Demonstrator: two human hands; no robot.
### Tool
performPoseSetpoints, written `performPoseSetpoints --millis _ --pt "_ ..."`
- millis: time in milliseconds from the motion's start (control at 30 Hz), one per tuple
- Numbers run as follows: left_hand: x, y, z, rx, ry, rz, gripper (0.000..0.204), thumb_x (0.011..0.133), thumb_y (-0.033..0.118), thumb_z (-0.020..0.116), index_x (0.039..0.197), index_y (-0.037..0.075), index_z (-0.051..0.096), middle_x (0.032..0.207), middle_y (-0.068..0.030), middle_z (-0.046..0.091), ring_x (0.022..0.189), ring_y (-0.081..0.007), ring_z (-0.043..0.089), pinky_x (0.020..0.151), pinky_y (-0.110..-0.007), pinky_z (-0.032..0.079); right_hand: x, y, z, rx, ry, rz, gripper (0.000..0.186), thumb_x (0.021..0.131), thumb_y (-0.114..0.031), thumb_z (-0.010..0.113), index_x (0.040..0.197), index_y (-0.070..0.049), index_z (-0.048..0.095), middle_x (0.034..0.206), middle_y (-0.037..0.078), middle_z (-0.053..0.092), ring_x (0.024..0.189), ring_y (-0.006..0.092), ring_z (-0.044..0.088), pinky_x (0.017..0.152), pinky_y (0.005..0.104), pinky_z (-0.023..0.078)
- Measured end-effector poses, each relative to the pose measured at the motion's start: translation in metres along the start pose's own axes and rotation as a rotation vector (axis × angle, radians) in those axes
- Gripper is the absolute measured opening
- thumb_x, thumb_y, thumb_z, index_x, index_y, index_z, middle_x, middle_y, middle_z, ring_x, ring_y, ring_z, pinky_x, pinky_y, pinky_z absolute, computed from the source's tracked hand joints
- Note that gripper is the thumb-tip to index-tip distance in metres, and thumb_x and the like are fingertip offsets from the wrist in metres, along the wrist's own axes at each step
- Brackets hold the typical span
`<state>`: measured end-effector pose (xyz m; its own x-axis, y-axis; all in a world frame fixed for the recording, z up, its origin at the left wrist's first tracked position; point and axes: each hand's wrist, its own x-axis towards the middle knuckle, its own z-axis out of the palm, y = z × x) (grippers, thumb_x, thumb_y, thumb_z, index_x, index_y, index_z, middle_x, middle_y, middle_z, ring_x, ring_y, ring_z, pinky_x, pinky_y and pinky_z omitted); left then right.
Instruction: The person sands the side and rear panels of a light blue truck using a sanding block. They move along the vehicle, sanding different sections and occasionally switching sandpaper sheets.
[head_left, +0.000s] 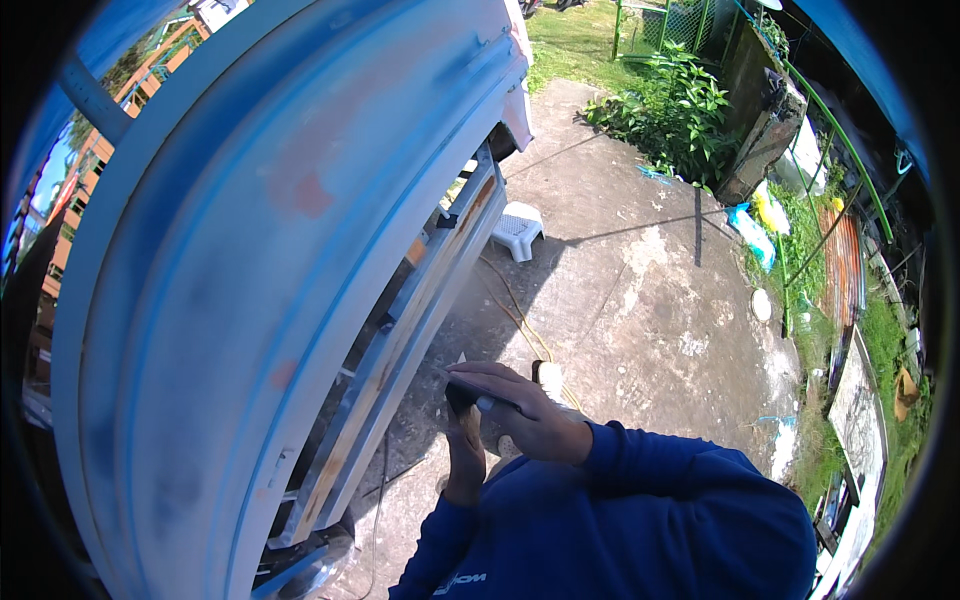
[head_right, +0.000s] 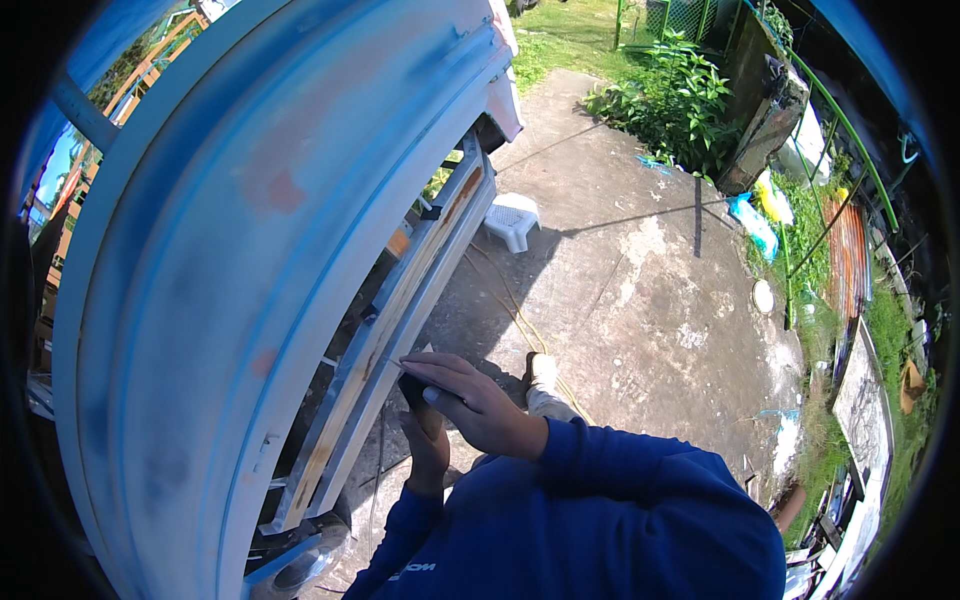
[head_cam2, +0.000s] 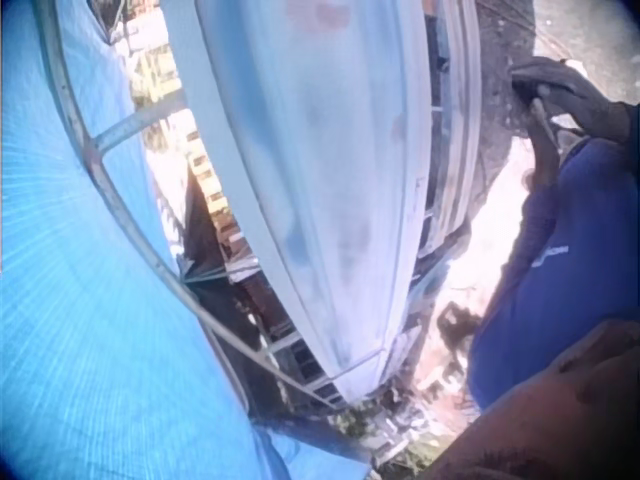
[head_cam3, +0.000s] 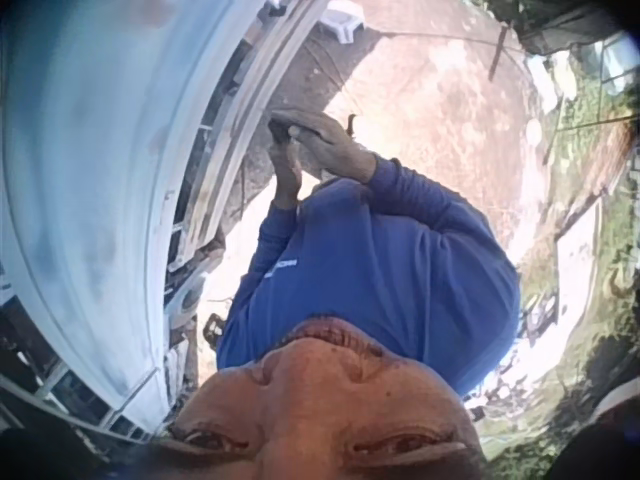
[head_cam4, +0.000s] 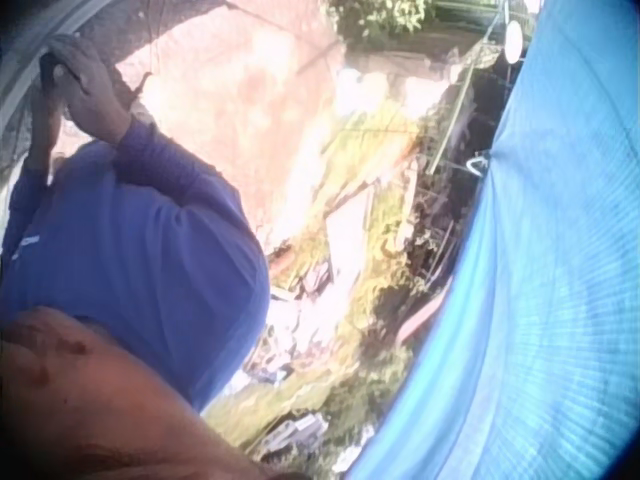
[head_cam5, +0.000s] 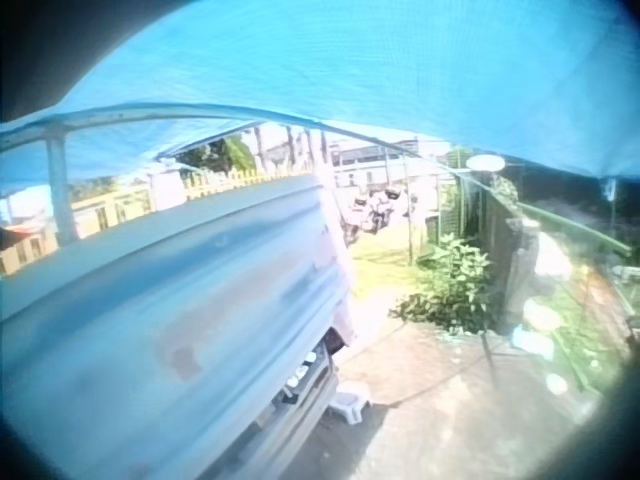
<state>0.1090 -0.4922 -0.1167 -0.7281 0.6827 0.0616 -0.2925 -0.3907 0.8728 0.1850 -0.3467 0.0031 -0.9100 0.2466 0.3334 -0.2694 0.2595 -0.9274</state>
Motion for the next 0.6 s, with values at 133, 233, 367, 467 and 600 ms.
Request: performPoseSetpoints --millis 133,233,367,467,600 --pt "0.008 0.027 -0.001 0.5 -0.208 -0.183 0.056 0.104 0.024 0.054 0.152 0.002 0.036 0.15 -0.0142 0.045 0.141 -0.0217 0.041 0.115 -0.036 0.033 -0.009 -0.012 0.001 -0.361 -0.205 -0.246 0.045 0.098 -0.013 0.06 0.142 -0.003 0.053 0.143 0.016 0.055 0.127 0.0342 0.058 0.103 0.0412 0.052" --pt "0.001 0.021 -0.011 0.571 -0.226 -0.186 0.059 0.103 0.022 0.056 0.153 0.004 0.033 0.146 -0.013 0.048 0.136 -0.02 0.045 0.114 -0.037 0.035 -0.017 -0.01 0.009 -0.456 -0.163 -0.429 0.048 0.094 -0.012 0.063 0.14 -0.003 0.054 0.141 0.015 0.056 0.126 0.033 0.058 0.098 0.041 0.055" --pt "-0.006 0.026 -0.014 0.611 -0.187 -0.208 0.049 0.096 0.006 0.059 0.142 0.001 0.044 0.133 -0.0129 0.057 0.124 -0.0198 0.055 0.104 -0.036 0.044 -0.008 0.016 0.001 -0.467 -0.063 -0.122 0.052 0.088 -0.011 0.065 0.138 -0.003 0.055 0.139 0.013 0.059 0.125 0.0305 0.059 0.096 0.0402 0.056" --pt "-0.017 0.027 -0.02 1.019 -0.237 0.031 0.044 0.093 0.002 0.058 0.136 -0.001 0.051 0.127 -0.0147 0.061 0.122 -0.0224 0.058 0.101 -0.037 0.047 -0.019 0.008 0.015 -0.542 -0.102 -0.382 0.051 0.088 -0.01 0.067 0.137 -0.003 0.057 0.139 0.014 0.058 0.125 0.0307 0.059 0.096 0.0398 0.056" --pt "-0.016 0.049 0.019 0.543 -0.067 -0.129 0.041 0.097 0.007 0.062 0.137 -0.001 0.052 0.133 -0.0202 0.058 0.124 -0.027 0.058 0.104 -0.039 0.047 -0.003 0.036 -0.009 -0.578 -0.029 -0.204 0.055 0.088 -0.011 0.068 0.14 -0.003 0.053 0.136 0.014 0.06 0.122 0.0312 0.061 0.094 0.0402 0.056"
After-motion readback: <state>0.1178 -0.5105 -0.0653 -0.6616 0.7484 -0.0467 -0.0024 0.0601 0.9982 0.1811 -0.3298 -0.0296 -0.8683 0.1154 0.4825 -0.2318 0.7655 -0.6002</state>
